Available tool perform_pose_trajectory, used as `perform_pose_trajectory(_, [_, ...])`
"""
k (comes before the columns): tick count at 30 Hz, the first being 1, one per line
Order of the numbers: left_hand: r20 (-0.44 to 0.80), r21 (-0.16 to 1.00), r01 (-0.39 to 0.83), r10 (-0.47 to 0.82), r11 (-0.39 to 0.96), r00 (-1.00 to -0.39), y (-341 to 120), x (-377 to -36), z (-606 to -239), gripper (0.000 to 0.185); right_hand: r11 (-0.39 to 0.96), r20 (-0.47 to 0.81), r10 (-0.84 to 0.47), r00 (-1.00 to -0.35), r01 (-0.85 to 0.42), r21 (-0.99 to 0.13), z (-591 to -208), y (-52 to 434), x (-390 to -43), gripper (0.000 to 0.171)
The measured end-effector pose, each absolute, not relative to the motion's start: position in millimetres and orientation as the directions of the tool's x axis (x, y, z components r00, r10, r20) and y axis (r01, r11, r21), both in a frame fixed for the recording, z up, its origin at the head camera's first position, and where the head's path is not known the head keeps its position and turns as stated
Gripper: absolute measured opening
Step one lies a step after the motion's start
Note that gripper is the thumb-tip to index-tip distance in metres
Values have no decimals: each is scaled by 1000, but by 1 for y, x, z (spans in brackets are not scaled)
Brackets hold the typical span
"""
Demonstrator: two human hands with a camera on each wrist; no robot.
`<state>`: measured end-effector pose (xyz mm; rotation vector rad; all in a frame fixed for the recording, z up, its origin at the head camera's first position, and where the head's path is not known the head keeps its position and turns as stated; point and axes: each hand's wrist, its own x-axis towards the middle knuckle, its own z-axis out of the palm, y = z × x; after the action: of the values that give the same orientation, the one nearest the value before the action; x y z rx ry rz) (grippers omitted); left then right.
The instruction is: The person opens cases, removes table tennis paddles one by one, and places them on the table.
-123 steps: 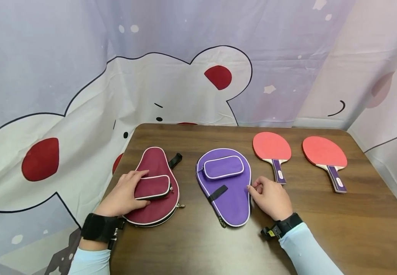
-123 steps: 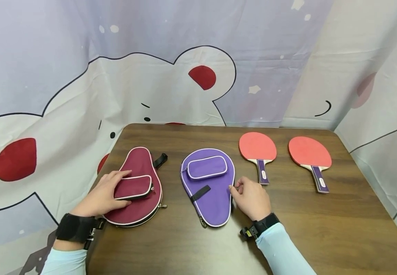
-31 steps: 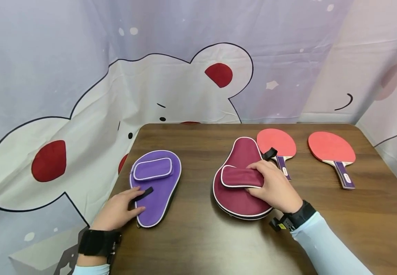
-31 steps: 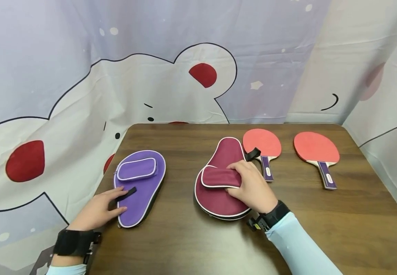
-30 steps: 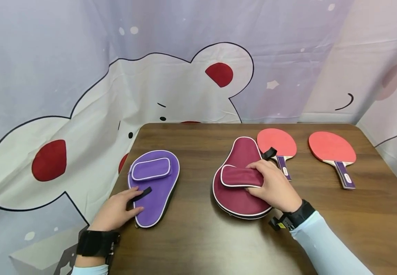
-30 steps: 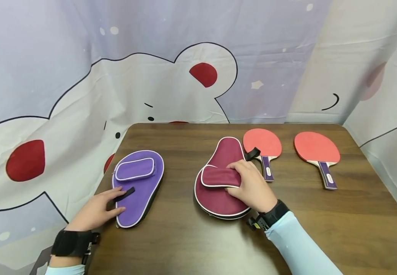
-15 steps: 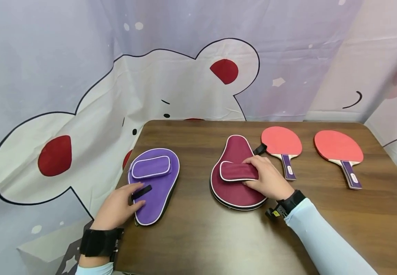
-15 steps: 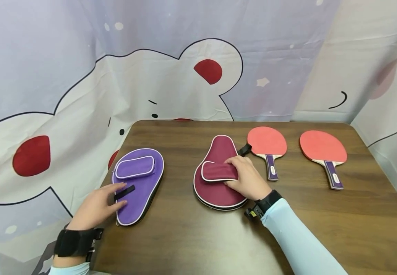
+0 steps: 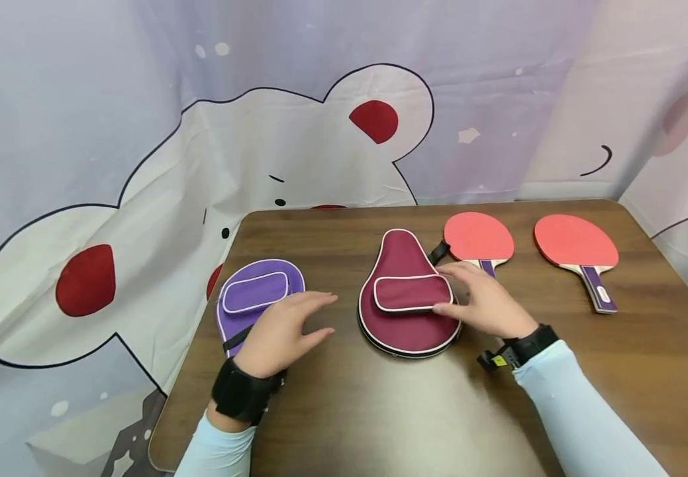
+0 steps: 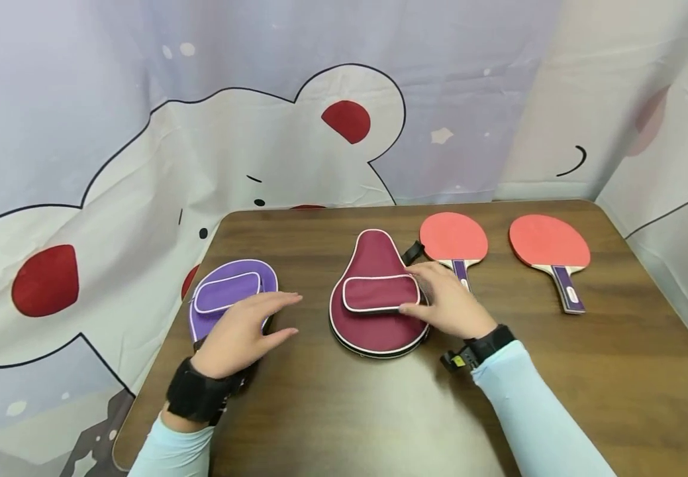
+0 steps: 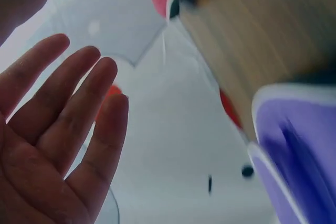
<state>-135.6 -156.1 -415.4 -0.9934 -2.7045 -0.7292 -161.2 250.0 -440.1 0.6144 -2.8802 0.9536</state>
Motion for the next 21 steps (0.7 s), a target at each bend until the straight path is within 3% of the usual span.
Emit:
perform_pose_trajectory(5, [286,405,653,590,639,-755,-122,-152,-424,57,797,93,-272,-958,-279,-536,-439,274,-151,21])
perform_pose_trajectory(9, [236,392,643,604,658,-762,-97,-167,-433,67,819,-41,-299,-953,-234,-524,-452,278,-145,7])
perform_pose_trajectory(21, [47,357,598,626,717,-778,-47,-194,-456,85,815,-129,-275,-953,-160,-557,-469,270,-133,17])
